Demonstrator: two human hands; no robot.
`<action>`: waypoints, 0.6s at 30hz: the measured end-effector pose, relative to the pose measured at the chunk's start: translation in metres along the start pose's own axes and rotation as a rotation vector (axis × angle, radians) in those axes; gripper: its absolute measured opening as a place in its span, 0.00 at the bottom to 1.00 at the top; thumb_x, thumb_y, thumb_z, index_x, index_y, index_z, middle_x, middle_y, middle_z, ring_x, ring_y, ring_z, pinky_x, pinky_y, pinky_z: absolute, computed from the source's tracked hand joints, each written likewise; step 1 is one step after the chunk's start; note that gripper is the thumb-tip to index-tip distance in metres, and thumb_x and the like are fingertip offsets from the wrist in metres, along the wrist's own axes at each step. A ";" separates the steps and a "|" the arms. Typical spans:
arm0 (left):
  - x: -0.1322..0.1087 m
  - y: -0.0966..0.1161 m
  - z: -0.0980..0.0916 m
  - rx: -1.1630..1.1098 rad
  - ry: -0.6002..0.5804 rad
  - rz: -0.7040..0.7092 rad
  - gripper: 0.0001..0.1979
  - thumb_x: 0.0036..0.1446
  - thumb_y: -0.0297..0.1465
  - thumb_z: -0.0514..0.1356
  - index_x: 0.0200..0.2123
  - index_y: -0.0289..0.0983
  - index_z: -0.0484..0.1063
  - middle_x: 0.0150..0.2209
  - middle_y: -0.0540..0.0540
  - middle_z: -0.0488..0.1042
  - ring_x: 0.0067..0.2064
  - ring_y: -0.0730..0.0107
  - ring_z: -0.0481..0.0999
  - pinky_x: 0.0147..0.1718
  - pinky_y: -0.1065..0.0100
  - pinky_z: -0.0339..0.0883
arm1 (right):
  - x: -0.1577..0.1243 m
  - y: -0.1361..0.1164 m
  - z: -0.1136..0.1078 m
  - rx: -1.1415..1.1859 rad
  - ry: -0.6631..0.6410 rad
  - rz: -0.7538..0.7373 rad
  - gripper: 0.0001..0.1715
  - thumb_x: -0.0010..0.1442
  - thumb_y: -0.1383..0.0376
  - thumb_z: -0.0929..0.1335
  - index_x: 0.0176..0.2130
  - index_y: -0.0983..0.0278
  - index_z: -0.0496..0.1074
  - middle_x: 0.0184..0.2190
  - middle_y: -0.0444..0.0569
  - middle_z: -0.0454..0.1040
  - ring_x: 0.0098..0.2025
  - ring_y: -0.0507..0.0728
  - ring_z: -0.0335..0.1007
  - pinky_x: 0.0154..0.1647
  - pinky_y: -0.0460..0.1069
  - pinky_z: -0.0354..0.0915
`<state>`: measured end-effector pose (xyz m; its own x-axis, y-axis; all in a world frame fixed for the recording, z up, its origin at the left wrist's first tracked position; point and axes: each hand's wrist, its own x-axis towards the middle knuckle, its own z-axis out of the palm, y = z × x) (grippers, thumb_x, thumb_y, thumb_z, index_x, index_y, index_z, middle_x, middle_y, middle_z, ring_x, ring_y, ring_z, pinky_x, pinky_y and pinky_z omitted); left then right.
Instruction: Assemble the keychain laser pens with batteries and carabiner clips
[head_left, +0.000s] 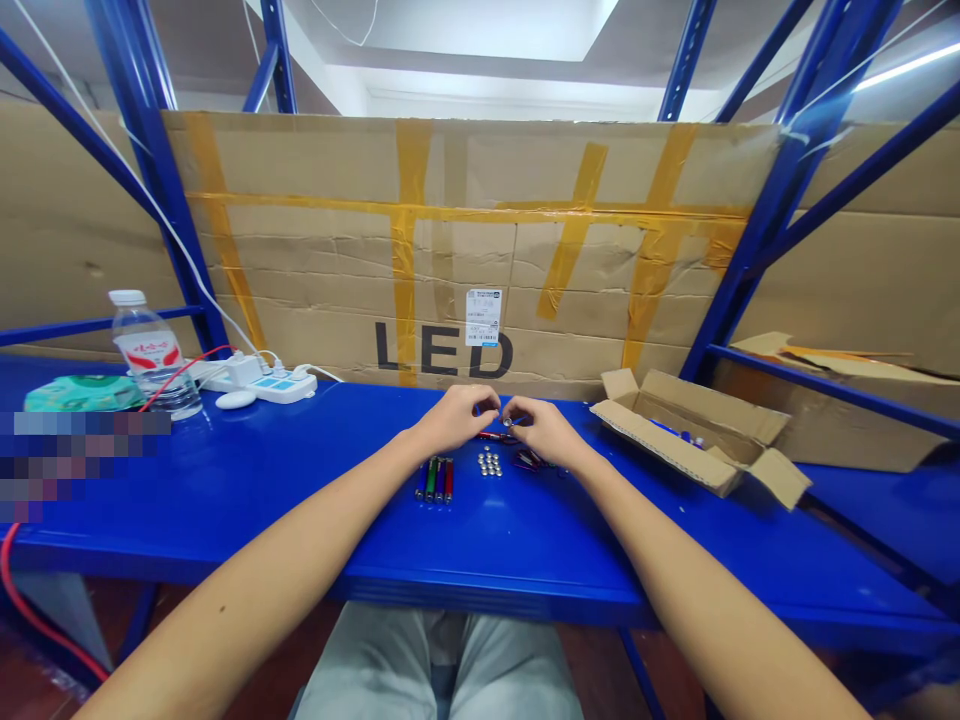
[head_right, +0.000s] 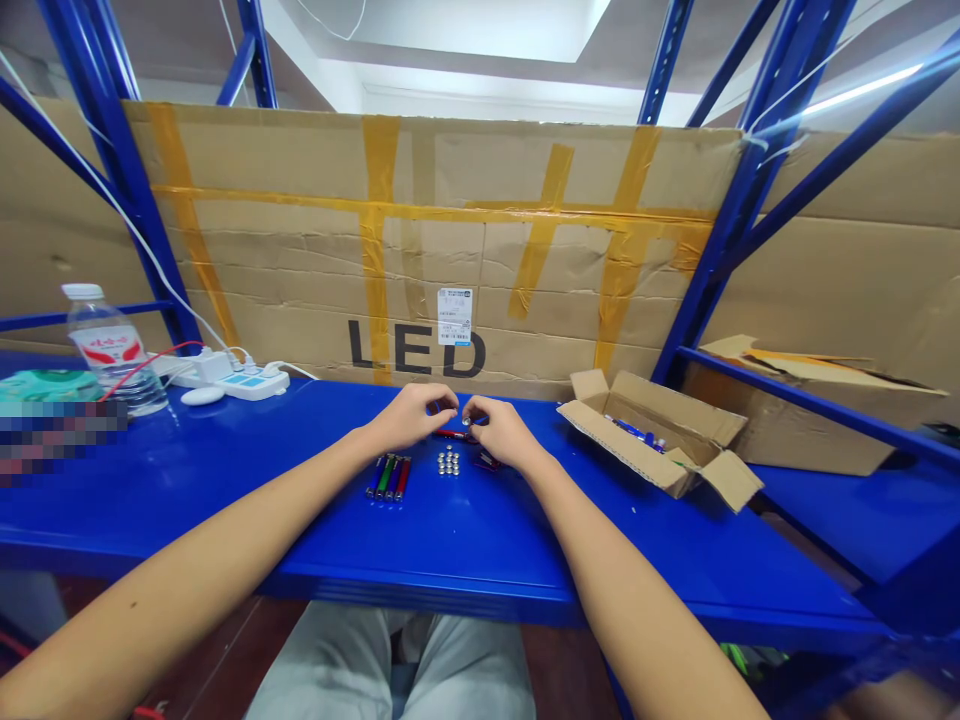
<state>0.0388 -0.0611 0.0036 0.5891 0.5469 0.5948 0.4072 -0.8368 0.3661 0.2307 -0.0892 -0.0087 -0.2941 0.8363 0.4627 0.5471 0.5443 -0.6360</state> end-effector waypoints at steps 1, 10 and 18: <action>0.000 0.002 0.000 -0.002 -0.013 0.016 0.06 0.56 0.24 0.58 0.36 0.36 0.74 0.35 0.49 0.78 0.36 0.72 0.75 0.37 0.70 0.66 | 0.000 -0.001 0.000 -0.017 0.005 -0.022 0.11 0.45 0.73 0.63 0.31 0.64 0.70 0.31 0.45 0.75 0.35 0.55 0.70 0.40 0.50 0.65; -0.002 0.003 0.004 0.090 0.002 0.155 0.08 0.57 0.24 0.58 0.39 0.37 0.74 0.37 0.46 0.78 0.40 0.68 0.76 0.41 0.67 0.68 | 0.001 0.002 0.001 0.011 0.026 -0.031 0.11 0.46 0.71 0.63 0.32 0.64 0.71 0.32 0.46 0.75 0.36 0.56 0.70 0.40 0.50 0.65; -0.002 0.000 0.011 0.163 0.036 0.216 0.04 0.59 0.25 0.58 0.37 0.35 0.72 0.36 0.45 0.75 0.40 0.67 0.74 0.41 0.65 0.68 | 0.002 0.002 0.001 0.053 0.034 -0.028 0.07 0.47 0.70 0.65 0.30 0.64 0.70 0.31 0.46 0.75 0.35 0.55 0.70 0.39 0.50 0.65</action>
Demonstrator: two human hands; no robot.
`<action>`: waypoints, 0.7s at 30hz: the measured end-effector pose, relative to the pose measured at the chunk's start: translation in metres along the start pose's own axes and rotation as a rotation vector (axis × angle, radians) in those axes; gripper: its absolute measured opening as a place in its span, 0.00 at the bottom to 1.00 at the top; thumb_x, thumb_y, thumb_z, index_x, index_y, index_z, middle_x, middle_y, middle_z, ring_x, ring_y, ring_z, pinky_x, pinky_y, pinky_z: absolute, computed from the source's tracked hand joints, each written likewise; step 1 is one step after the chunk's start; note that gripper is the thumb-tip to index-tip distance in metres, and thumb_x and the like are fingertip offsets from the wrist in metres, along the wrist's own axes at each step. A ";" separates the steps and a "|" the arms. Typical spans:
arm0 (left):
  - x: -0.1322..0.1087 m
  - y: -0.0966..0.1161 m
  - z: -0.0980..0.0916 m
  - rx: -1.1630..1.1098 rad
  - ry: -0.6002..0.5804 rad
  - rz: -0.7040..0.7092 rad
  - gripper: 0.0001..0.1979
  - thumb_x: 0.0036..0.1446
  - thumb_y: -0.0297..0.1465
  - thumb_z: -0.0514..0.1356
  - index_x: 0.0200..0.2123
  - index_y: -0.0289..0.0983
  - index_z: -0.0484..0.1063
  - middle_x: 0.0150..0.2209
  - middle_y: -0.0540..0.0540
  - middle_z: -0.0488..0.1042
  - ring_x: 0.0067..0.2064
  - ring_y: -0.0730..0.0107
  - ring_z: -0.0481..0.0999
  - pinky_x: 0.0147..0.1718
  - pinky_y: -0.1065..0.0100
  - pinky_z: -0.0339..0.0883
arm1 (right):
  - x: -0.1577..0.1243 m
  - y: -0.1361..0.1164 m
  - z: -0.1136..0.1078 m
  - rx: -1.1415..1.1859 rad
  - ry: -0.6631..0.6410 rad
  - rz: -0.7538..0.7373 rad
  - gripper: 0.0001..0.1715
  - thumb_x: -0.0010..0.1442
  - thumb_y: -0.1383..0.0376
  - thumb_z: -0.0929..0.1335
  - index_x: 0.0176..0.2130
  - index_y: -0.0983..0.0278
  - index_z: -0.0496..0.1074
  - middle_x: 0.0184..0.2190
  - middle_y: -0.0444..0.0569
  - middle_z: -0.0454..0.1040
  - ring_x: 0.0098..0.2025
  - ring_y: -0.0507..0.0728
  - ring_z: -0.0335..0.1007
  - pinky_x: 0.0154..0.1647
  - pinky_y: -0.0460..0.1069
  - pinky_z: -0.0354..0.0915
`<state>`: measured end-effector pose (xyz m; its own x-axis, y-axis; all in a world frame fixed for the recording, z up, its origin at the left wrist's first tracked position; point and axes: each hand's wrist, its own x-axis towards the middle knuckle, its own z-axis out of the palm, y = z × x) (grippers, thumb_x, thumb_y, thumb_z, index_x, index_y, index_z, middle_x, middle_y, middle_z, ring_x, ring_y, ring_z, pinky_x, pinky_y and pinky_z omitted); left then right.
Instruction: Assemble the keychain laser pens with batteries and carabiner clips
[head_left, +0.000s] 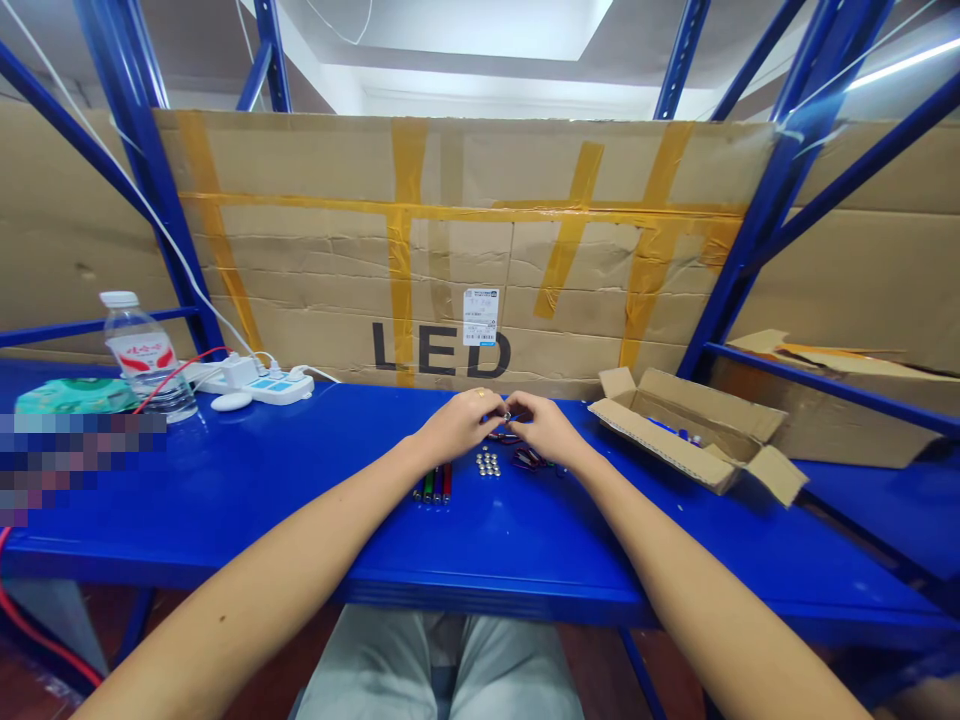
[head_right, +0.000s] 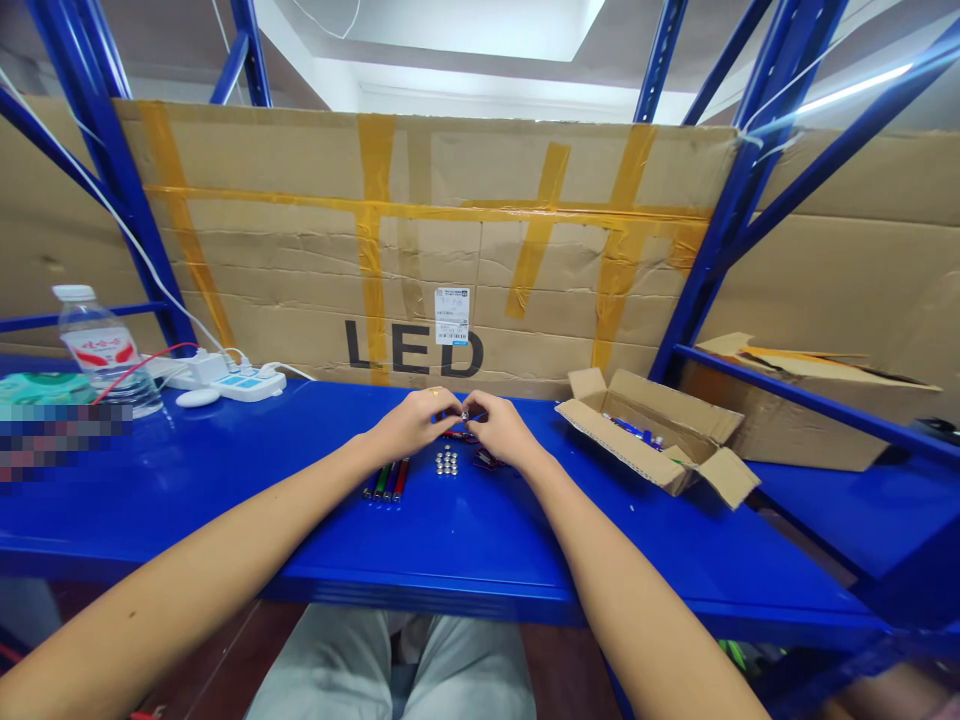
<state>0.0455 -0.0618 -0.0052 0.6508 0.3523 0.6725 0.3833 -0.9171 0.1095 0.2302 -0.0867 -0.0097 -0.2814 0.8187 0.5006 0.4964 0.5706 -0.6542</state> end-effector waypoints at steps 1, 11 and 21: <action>0.000 0.000 0.000 0.002 0.006 0.007 0.03 0.60 0.26 0.58 0.37 0.35 0.72 0.36 0.45 0.74 0.40 0.67 0.74 0.41 0.65 0.67 | 0.000 0.000 0.000 0.027 -0.003 0.010 0.06 0.47 0.70 0.66 0.30 0.64 0.70 0.30 0.46 0.75 0.35 0.55 0.70 0.38 0.50 0.65; -0.001 -0.003 -0.005 0.075 -0.075 -0.118 0.09 0.60 0.26 0.54 0.43 0.37 0.71 0.40 0.44 0.75 0.42 0.64 0.74 0.42 0.64 0.67 | 0.004 0.008 -0.004 0.118 0.047 0.089 0.08 0.43 0.71 0.66 0.29 0.64 0.69 0.30 0.45 0.74 0.34 0.55 0.69 0.39 0.50 0.65; -0.008 -0.022 0.000 0.160 -0.530 -0.093 0.10 0.59 0.29 0.56 0.39 0.39 0.78 0.38 0.43 0.79 0.41 0.62 0.76 0.40 0.67 0.65 | 0.003 0.010 -0.002 0.091 -0.001 0.124 0.09 0.44 0.70 0.67 0.31 0.64 0.68 0.31 0.46 0.74 0.35 0.55 0.70 0.38 0.50 0.66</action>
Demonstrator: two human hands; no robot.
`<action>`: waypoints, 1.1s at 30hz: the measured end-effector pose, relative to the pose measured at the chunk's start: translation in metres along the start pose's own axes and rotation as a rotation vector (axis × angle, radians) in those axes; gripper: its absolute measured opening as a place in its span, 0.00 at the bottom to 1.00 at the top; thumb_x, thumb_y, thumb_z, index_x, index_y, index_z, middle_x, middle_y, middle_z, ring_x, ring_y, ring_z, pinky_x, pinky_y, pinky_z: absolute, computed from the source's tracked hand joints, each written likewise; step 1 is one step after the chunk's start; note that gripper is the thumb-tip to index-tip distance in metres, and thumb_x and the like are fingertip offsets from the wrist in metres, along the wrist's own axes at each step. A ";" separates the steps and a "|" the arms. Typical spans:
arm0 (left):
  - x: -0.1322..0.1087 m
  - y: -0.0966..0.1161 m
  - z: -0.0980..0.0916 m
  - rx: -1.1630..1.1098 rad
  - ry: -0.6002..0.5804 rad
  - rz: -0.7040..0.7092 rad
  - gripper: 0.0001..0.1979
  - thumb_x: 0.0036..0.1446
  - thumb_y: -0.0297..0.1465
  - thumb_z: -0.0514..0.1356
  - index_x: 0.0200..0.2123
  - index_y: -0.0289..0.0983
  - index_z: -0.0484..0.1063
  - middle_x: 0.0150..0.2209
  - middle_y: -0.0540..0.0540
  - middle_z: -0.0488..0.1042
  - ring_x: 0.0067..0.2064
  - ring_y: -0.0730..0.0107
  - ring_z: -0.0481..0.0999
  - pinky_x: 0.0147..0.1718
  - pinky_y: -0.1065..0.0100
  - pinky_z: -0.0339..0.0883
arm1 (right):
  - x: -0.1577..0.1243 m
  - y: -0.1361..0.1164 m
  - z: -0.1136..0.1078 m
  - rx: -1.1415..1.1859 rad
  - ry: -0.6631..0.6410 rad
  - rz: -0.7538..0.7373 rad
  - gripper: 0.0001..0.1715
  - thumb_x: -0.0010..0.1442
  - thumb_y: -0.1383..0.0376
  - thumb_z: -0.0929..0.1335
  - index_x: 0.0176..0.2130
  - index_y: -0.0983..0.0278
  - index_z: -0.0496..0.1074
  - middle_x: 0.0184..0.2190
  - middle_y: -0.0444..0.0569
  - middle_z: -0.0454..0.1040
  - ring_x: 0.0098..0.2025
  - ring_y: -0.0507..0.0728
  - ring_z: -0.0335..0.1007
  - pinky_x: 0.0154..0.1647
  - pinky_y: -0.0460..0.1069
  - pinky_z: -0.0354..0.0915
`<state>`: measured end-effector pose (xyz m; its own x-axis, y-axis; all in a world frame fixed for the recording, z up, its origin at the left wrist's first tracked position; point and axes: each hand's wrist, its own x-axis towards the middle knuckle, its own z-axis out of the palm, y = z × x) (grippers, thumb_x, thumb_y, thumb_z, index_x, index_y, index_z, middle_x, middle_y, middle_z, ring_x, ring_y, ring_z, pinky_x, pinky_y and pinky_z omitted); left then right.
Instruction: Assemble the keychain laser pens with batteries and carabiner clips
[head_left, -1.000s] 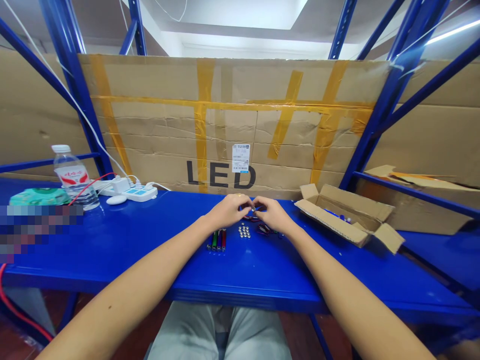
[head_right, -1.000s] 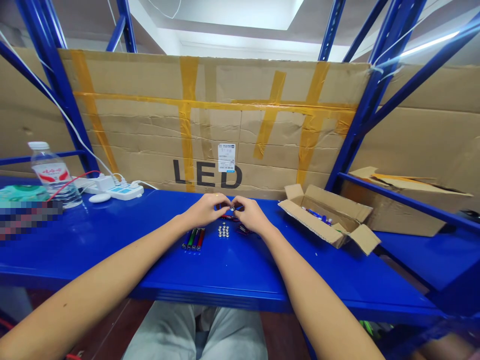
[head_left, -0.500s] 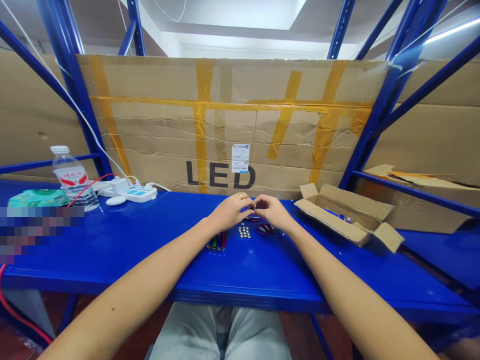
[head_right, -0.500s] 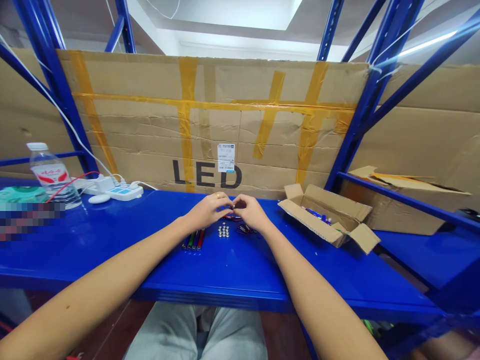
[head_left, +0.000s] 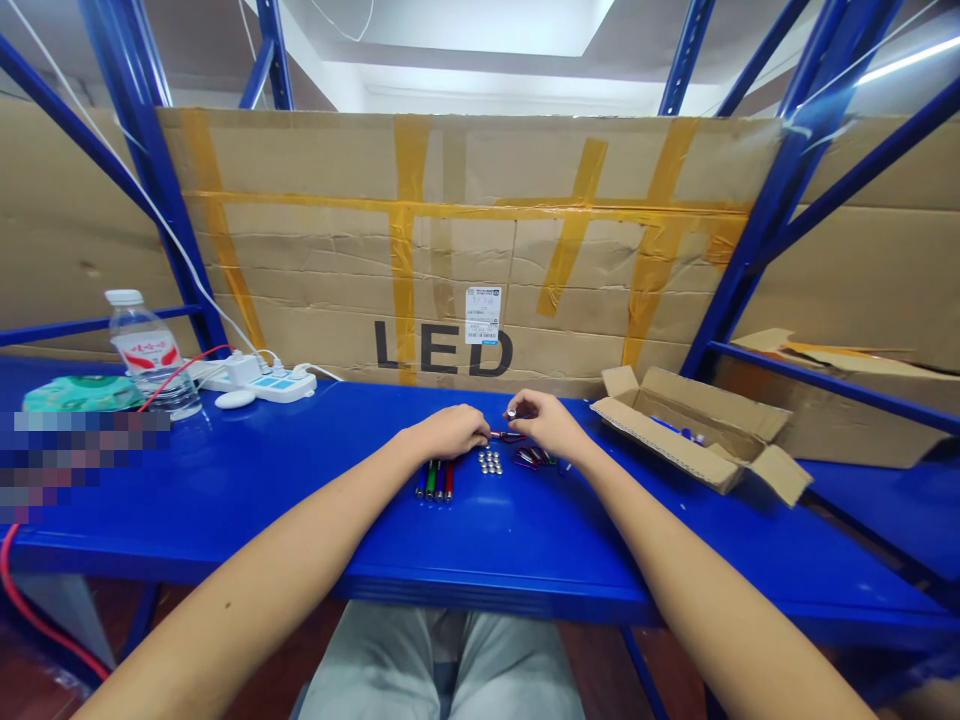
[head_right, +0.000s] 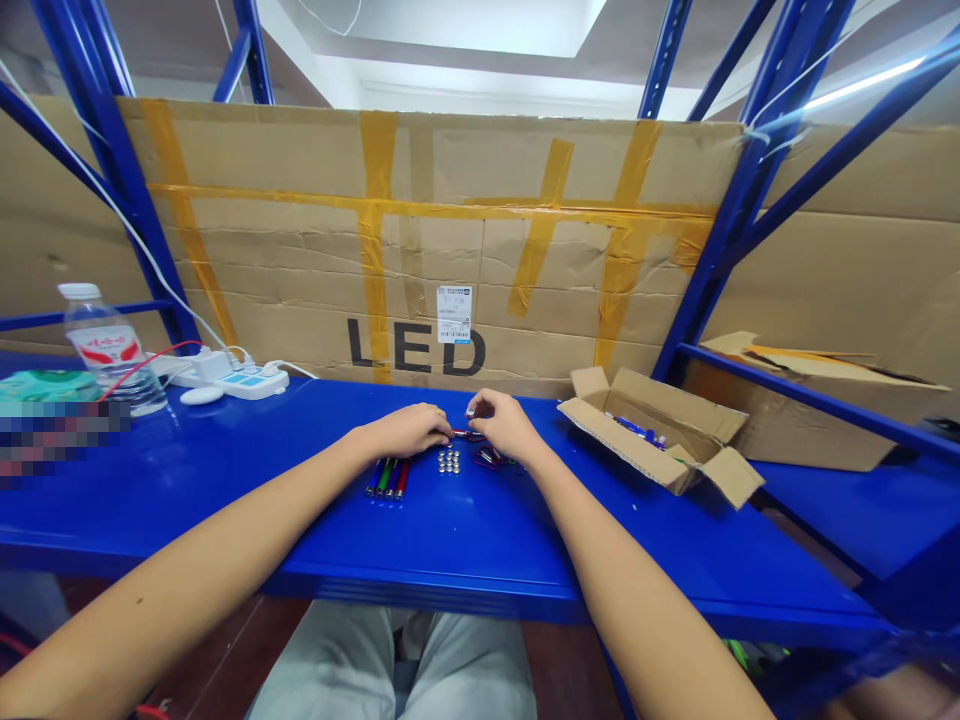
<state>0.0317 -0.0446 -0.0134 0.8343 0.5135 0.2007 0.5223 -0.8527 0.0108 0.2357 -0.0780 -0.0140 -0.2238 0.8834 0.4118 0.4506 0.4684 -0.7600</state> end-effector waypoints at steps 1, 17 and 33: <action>0.001 0.001 0.000 0.003 -0.011 0.011 0.10 0.60 0.29 0.56 0.39 0.39 0.79 0.38 0.43 0.79 0.41 0.62 0.76 0.39 0.67 0.65 | 0.000 0.000 0.000 0.002 -0.005 0.001 0.09 0.44 0.70 0.67 0.31 0.64 0.68 0.31 0.46 0.74 0.35 0.55 0.70 0.38 0.50 0.66; 0.002 0.012 -0.010 -0.203 0.459 -0.089 0.07 0.60 0.28 0.56 0.39 0.38 0.74 0.37 0.47 0.79 0.38 0.68 0.76 0.40 0.67 0.67 | -0.001 -0.003 0.003 0.093 -0.034 0.081 0.10 0.44 0.71 0.68 0.31 0.64 0.68 0.28 0.44 0.74 0.32 0.53 0.70 0.35 0.49 0.67; -0.010 0.003 -0.028 0.056 0.135 -0.335 0.08 0.56 0.33 0.58 0.35 0.38 0.75 0.36 0.41 0.78 0.38 0.58 0.76 0.36 0.63 0.67 | -0.001 -0.006 0.003 0.205 -0.048 0.099 0.11 0.42 0.69 0.70 0.30 0.64 0.69 0.29 0.44 0.75 0.33 0.53 0.70 0.38 0.49 0.67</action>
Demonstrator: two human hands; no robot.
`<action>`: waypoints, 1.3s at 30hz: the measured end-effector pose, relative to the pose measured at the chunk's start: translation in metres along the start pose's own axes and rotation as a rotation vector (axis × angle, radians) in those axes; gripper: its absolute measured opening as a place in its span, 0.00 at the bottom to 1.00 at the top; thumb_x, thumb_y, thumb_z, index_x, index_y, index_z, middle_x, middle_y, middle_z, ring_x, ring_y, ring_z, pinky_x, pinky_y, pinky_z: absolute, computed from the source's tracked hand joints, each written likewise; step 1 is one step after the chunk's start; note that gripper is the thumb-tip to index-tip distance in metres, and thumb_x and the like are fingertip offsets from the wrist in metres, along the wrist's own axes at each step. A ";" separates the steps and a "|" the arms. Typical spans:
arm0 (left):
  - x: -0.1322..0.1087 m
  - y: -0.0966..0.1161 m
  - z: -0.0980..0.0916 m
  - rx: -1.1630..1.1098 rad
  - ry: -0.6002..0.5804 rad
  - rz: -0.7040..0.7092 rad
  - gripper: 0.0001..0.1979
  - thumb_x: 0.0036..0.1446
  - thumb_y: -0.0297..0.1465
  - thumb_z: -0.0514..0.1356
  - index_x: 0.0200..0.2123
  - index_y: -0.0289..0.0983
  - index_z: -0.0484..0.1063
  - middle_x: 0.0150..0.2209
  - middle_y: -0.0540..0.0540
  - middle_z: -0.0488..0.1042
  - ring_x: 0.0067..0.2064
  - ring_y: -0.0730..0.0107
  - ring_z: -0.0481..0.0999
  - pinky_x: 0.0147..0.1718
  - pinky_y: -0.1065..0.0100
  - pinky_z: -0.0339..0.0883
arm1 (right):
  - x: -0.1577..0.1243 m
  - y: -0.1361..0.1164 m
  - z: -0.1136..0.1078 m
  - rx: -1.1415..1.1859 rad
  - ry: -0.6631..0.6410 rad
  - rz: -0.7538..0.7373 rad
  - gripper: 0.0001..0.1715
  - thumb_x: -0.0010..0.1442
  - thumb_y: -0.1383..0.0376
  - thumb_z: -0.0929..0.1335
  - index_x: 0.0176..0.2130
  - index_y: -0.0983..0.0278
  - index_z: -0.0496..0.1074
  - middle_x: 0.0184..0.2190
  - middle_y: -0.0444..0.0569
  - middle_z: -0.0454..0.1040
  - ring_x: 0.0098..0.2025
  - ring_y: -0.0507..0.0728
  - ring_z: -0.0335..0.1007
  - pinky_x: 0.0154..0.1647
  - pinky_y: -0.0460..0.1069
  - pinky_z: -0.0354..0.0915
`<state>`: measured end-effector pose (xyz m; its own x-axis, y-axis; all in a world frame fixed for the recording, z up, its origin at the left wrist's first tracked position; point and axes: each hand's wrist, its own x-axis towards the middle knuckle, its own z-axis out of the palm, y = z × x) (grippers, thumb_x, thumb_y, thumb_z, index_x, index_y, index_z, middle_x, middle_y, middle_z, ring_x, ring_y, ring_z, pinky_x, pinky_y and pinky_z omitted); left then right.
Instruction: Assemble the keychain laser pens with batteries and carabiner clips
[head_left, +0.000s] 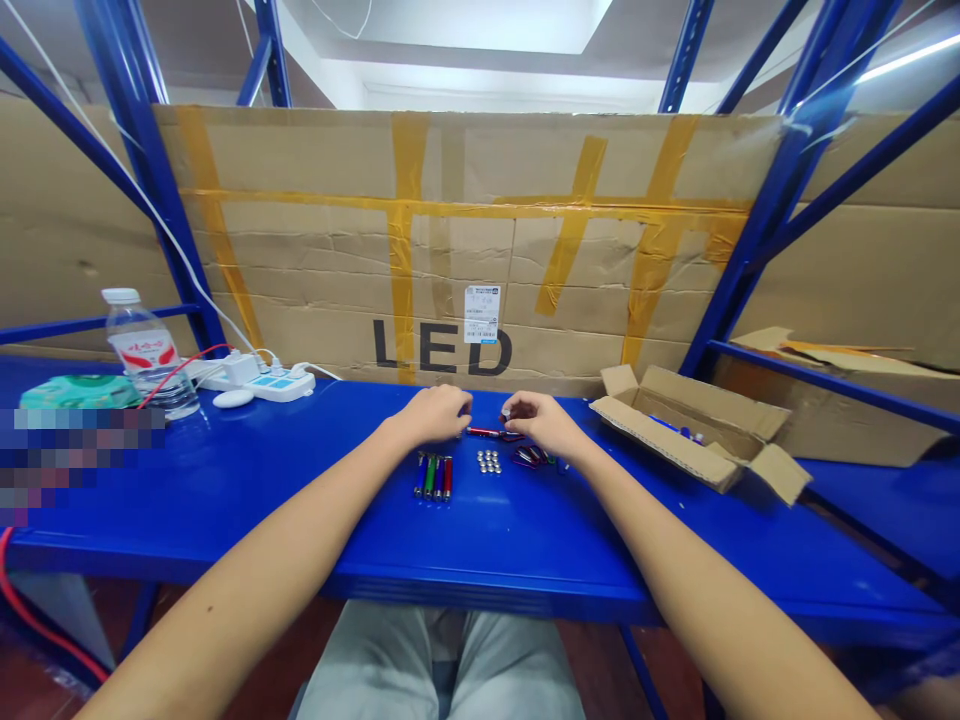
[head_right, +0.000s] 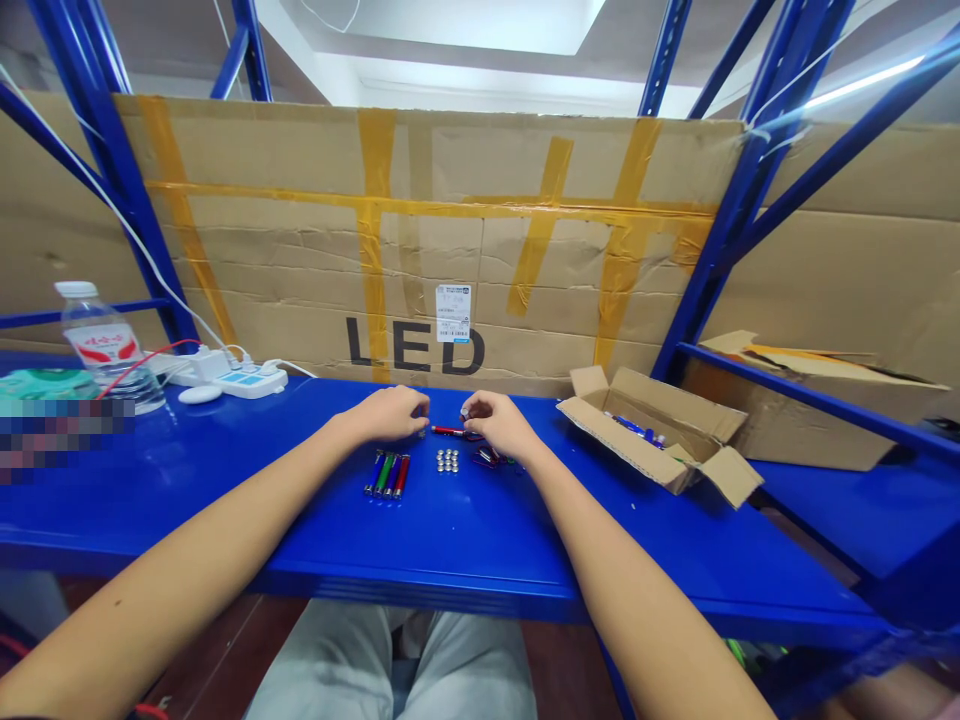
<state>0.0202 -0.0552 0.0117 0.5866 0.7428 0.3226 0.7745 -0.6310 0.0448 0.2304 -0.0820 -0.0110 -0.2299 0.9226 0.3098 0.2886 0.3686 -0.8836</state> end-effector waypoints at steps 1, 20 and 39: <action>-0.001 -0.003 -0.001 0.027 -0.067 -0.048 0.08 0.54 0.35 0.59 0.34 0.38 0.76 0.35 0.41 0.77 0.36 0.57 0.76 0.34 0.64 0.67 | 0.000 0.000 0.000 -0.003 -0.002 0.001 0.11 0.41 0.70 0.70 0.30 0.64 0.69 0.29 0.44 0.75 0.33 0.53 0.70 0.38 0.50 0.67; 0.006 0.012 0.007 -0.468 0.265 0.046 0.09 0.56 0.29 0.56 0.33 0.37 0.78 0.34 0.47 0.80 0.36 0.67 0.76 0.37 0.68 0.66 | 0.000 0.005 0.003 -0.288 0.025 -0.111 0.16 0.57 0.68 0.65 0.44 0.64 0.75 0.34 0.47 0.78 0.34 0.55 0.71 0.40 0.51 0.66; 0.003 0.028 0.008 -0.671 0.330 -0.045 0.08 0.56 0.31 0.57 0.31 0.35 0.75 0.27 0.49 0.76 0.25 0.74 0.72 0.28 0.71 0.64 | 0.003 0.007 0.017 -0.268 0.101 -0.214 0.11 0.56 0.68 0.63 0.38 0.63 0.73 0.37 0.49 0.76 0.40 0.57 0.69 0.44 0.52 0.63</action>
<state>0.0455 -0.0686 0.0060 0.3743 0.7321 0.5691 0.4235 -0.6809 0.5975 0.2160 -0.0786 -0.0224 -0.2221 0.8226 0.5234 0.4802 0.5595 -0.6756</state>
